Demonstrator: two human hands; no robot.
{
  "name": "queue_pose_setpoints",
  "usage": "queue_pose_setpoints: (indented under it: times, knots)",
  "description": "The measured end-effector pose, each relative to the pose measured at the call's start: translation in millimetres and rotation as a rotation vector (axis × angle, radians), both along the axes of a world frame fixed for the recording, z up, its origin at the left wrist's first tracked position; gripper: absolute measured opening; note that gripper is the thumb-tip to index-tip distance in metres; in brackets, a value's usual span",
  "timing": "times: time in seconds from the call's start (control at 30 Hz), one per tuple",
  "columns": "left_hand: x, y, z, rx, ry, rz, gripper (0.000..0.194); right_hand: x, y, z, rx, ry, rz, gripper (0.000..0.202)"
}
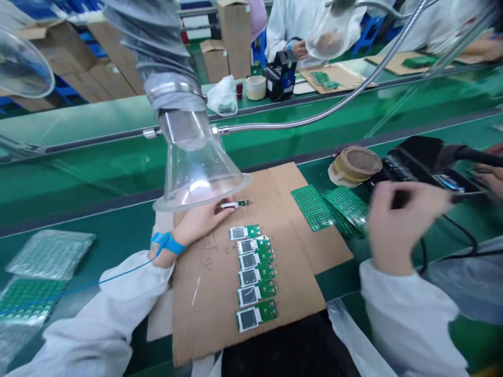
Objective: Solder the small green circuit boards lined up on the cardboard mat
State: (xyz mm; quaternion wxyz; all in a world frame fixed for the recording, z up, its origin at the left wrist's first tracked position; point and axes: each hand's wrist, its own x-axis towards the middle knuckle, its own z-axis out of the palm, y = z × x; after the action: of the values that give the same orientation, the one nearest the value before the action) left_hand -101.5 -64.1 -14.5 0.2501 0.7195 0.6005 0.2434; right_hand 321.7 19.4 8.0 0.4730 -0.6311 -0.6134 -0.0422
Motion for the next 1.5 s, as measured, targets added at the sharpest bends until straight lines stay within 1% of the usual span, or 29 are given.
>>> queue_pose_setpoints:
  times: [0.07, 0.1, 0.13, 0.2, 0.23, 0.3, 0.4, 0.47, 0.53, 0.6, 0.67, 0.7, 0.77, 0.83, 0.9, 0.97, 1.0, 1.07, 1.1, 1.17, 1.2, 1.27, 1.33, 1.4, 1.47, 1.5]
  knots:
    - [2.6, -0.2, 0.6, 0.006, -0.020, -0.015, 0.029, -60.4, -29.6, -8.6, -0.199, -0.126, 0.620, 0.018]
    - [3.2, -0.7, 0.3, 0.018, -0.030, -0.026, 0.030, -86.7, -41.2, -11.7, -0.309, -0.173, 0.804, 0.016]
    - [3.2, -1.3, -0.4, 0.029, -0.038, -0.033, 0.030, -108.8, -49.8, -13.8, -0.363, -0.246, 0.886, 0.017]
    - [1.9, -2.7, -1.6, 0.047, -0.042, -0.031, 0.030, -138.7, -56.4, -15.1, -0.417, -0.426, 0.956, 0.019]
    - [0.8, -3.3, -1.9, 0.054, -0.034, -0.030, 0.031, -147.5, -54.8, -14.4, -0.427, -0.491, 0.964, 0.018]
    - [-1.5, -4.5, -1.4, 0.079, -0.016, -0.066, 0.036, -158.0, -44.5, -11.5, -0.434, -0.538, 0.988, 0.015]
    - [-3.7, -6.1, 0.5, 0.141, 0.005, -0.173, 0.043, -165.5, -25.6, -7.6, -0.396, -0.496, 0.990, 0.012]
    - [-3.4, -6.6, 1.1, 0.183, 0.033, -0.203, 0.043, -163.8, -21.6, -7.0, -0.355, -0.437, 0.951, 0.014]
    - [-2.0, -6.4, 0.8, 0.213, 0.055, -0.198, 0.037, -153.6, -28.2, -7.5, -0.356, -0.378, 0.930, 0.026]
    - [0.0, -5.5, 0.1, 0.221, 0.049, -0.193, 0.032, -137.8, -41.2, -8.0, -0.432, -0.380, 0.966, 0.031]
    - [1.4, -4.4, -0.1, 0.207, 0.031, -0.187, 0.031, -125.4, -52.8, -8.8, -0.530, -0.433, 1.017, 0.025]
    - [1.7, -4.1, 0.1, 0.197, 0.024, -0.187, 0.032, -123.4, -55.8, -9.2, -0.566, -0.447, 1.035, 0.021]
    - [0.9, -4.2, 1.1, 0.182, 0.013, -0.204, 0.036, -129.7, -54.6, -9.9, -0.583, -0.422, 1.054, 0.018]
    - [-1.0, -5.5, 2.1, 0.180, 0.009, -0.236, 0.044, -144.8, -46.4, -9.5, -0.522, -0.360, 1.047, 0.015]
    - [-2.8, -7.2, 2.5, 0.186, 0.026, -0.256, 0.052, -157.5, -38.3, -7.8, -0.419, -0.301, 0.987, 0.015]
    - [-3.2, -8.3, 2.0, 0.188, 0.051, -0.254, 0.052, -157.9, -36.7, -5.6, -0.378, -0.268, 0.946, 0.021]
    - [-2.8, -8.4, 1.5, 0.188, 0.058, -0.248, 0.048, -152.6, -39.0, -4.5, -0.403, -0.281, 0.974, 0.024]
    - [-1.1, -7.6, 0.4, 0.186, 0.055, -0.238, 0.041, -134.9, -47.4, -2.9, -0.510, -0.379, 1.100, 0.028]
    - [-0.1, -7.1, 0.2, 0.184, 0.051, -0.234, 0.039, -125.3, -51.9, -2.3, -0.566, -0.448, 1.159, 0.028]
    - [1.2, -6.2, 0.3, 0.176, 0.052, -0.232, 0.039, -112.4, -57.2, -1.6, -0.659, -0.529, 1.223, 0.023]
    - [1.5, -6.1, 0.7, 0.171, 0.056, -0.232, 0.039, -110.9, -57.1, -1.3, -0.695, -0.529, 1.237, 0.021]
    - [0.9, -6.7, 1.9, 0.163, 0.062, -0.232, 0.040, -118.4, -51.1, -1.0, -0.741, -0.474, 1.277, 0.019]
    - [-0.6, -7.9, 2.8, 0.164, 0.051, -0.244, 0.042, -133.9, -41.1, -0.8, -0.689, -0.382, 1.276, 0.017]
    - [-2.0, -9.1, 2.6, 0.172, 0.037, -0.268, 0.048, -147.0, -34.3, -1.2, -0.545, -0.281, 1.169, 0.014]
    - [-2.4, -9.7, 1.4, 0.179, 0.051, -0.277, 0.052, -149.3, -35.9, -2.6, -0.440, -0.217, 1.078, 0.017]
    - [-2.1, -9.8, 0.7, 0.180, 0.068, -0.270, 0.052, -145.5, -40.1, -3.5, -0.439, -0.224, 1.085, 0.021]
